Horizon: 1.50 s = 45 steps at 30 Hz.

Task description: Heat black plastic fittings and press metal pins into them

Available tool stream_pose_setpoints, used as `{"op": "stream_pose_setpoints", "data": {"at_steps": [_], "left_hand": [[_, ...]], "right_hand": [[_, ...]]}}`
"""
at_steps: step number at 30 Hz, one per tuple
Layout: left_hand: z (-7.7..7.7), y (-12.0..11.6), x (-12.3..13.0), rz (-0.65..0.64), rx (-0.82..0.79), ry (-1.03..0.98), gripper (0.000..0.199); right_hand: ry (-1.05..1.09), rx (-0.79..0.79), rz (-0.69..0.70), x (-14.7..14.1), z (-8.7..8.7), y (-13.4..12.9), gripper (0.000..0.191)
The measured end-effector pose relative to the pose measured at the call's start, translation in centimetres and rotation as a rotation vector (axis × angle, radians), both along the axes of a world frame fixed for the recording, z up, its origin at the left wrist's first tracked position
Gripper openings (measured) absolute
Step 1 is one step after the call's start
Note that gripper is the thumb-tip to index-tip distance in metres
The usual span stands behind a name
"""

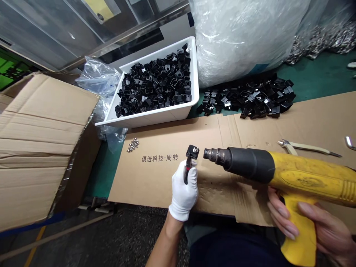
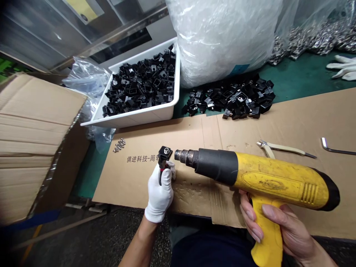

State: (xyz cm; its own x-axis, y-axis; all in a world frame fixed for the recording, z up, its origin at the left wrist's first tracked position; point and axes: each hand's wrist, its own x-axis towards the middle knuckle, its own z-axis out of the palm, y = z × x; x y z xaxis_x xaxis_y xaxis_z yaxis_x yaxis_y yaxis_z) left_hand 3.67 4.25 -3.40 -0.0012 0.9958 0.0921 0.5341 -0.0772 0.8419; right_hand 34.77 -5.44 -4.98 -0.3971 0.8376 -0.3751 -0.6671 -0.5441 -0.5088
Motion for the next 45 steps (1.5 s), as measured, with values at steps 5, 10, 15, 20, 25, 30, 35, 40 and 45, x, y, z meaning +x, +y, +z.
{"op": "stream_pose_setpoints", "data": {"at_steps": [5,10,15,20,25,30,35,40,45], "left_hand": [[0.1,0.0,0.0,-0.004,-0.003,0.020,0.032],[0.1,0.1,0.1,-0.010,0.004,0.024,0.031],[0.2,0.1,0.2,-0.008,-0.007,0.025,0.031],[0.2,0.1,0.3,-0.011,-0.009,0.010,0.030],[0.3,0.1,0.4,0.006,-0.015,0.013,0.032],[0.1,0.1,0.4,0.013,-0.022,0.023,0.034],[0.0,0.0,0.4,0.018,-0.021,0.025,0.034],[-0.2,0.0,0.4,0.025,-0.028,0.002,0.034],[-0.3,-0.1,0.5,0.047,-0.025,0.007,0.031]], "right_hand": [[-0.020,-0.093,-0.079,-0.8,1.3,0.3,0.036],[-0.010,-0.111,-0.079,-0.9,1.7,0.4,0.034],[0.028,-0.072,-0.052,-0.6,1.3,0.4,0.034],[0.037,-0.075,-0.046,-0.6,1.4,0.4,0.034],[0.022,-0.065,-0.044,-0.6,1.5,0.5,0.035],[0.033,-0.059,-0.048,-0.7,1.5,0.6,0.034],[0.003,-0.088,-0.070,-0.8,1.9,0.6,0.033],[-0.010,-0.121,-0.086,-1.0,2.1,0.6,0.033],[-0.013,-0.100,-0.094,-1.1,2.1,0.7,0.032]]}}
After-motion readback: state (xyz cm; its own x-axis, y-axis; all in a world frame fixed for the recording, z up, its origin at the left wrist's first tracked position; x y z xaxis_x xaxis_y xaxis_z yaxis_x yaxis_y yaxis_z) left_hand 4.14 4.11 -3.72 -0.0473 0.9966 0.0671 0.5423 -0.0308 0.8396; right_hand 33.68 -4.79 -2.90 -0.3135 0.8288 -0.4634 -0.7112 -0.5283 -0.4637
